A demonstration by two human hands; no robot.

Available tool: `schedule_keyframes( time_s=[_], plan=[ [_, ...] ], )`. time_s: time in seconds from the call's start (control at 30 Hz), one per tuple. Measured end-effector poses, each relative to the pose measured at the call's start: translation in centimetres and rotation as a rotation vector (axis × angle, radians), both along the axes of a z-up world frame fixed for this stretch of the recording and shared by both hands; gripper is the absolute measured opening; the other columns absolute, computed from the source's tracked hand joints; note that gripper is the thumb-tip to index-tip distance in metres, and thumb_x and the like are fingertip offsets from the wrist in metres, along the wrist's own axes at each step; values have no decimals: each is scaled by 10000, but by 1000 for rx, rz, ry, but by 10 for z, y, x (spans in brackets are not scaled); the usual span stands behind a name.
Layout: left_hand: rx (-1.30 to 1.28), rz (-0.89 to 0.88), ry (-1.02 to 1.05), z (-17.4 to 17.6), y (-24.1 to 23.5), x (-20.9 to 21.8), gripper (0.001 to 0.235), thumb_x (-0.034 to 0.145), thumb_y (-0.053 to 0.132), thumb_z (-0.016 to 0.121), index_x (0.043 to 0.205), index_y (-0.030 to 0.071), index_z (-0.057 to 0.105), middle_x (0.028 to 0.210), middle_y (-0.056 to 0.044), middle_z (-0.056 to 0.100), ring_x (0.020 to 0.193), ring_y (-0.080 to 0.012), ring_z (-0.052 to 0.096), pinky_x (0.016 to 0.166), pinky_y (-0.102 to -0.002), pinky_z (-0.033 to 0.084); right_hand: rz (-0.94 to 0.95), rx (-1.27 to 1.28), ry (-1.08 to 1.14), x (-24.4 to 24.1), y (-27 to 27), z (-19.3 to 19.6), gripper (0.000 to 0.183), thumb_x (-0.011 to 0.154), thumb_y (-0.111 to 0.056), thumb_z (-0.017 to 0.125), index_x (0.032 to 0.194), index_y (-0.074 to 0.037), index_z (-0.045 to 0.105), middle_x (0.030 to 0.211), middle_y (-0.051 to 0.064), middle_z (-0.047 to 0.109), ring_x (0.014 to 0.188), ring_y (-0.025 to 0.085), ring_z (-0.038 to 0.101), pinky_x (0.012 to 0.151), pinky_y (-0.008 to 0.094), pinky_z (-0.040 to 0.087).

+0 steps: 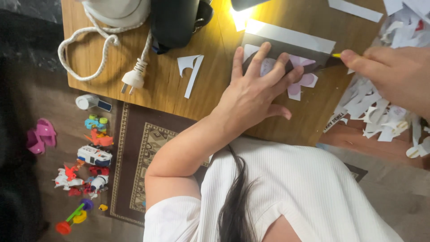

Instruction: Cutting out paper shapes using a utility knife and a ruler

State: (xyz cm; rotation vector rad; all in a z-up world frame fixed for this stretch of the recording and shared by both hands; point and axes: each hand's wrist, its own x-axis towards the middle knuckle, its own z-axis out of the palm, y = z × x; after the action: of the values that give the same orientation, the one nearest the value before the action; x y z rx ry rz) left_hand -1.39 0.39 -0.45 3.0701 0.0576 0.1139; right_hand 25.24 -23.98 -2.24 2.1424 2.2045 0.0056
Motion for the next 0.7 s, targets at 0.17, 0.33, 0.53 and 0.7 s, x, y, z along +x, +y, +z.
schedule_keyframes(
  time_s=[0.17,0.33,0.53,0.7],
  plan=[
    [-27,9,-3,3,-1,2,962,801,968,611,1518,345,460,1495,7,462,1423,-388,408,1083,-746,399,35,-75,34,30,-44,-2,820,855,159,657,1620,-114,545,1075,46,689,669,253,630,549,374,465],
    [-74,-22,10,5,-2,1,911,849,898,589,1521,301,440,1512,-26,453,1428,-426,384,1077,-778,364,-409,-234,101,-22,28,85,555,1087,-88,479,1611,-170,644,948,92,742,846,227,691,671,362,522],
    [-93,-10,-28,9,-7,0,832,879,858,562,1496,302,509,1503,-45,477,1424,-433,384,1090,-763,350,-609,135,172,-41,82,20,702,967,-702,862,1254,-89,676,1078,75,723,897,296,683,668,456,506],
    [-40,24,-99,4,-12,-7,833,881,883,563,1498,327,506,1506,-30,473,1446,-405,397,1109,-768,346,-790,101,154,-28,62,17,378,1069,-372,863,1199,-74,670,1009,98,726,808,302,675,629,472,515]
  ],
)
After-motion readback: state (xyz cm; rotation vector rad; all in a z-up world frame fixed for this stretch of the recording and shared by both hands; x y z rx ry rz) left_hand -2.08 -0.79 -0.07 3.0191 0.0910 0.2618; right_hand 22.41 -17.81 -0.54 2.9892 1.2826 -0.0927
